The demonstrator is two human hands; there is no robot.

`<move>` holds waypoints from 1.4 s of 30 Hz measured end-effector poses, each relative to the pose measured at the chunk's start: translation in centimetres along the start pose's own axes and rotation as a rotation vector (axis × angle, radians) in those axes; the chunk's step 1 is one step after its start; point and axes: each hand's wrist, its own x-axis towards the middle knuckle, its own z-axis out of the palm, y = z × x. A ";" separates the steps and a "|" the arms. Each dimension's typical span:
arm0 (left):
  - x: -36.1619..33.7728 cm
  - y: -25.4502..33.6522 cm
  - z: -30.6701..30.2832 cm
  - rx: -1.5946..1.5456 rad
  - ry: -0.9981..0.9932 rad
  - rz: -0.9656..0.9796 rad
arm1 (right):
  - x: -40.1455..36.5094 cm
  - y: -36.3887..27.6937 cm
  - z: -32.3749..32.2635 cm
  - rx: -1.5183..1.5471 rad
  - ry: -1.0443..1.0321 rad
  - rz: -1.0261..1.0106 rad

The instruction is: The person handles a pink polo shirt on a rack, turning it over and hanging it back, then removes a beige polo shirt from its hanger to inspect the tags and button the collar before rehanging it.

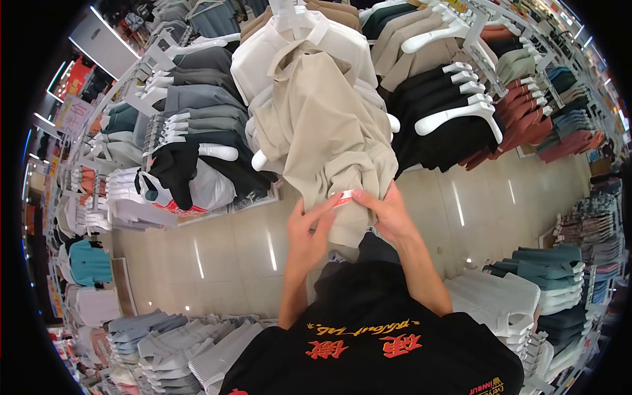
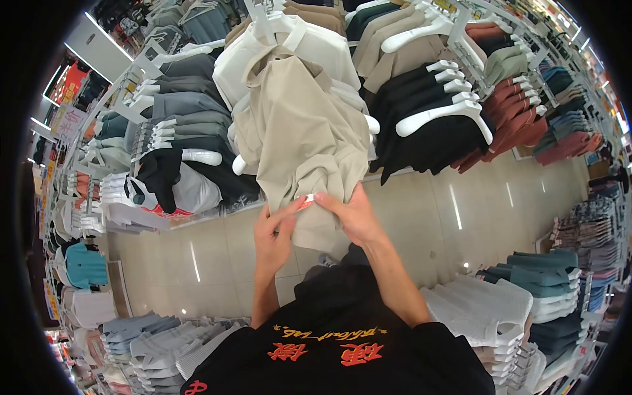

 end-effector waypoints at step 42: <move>23.4 -1.4 2.7 0.579 0.413 0.183 | 13.7 -1.5 -8.1 -1.434 -0.275 -0.165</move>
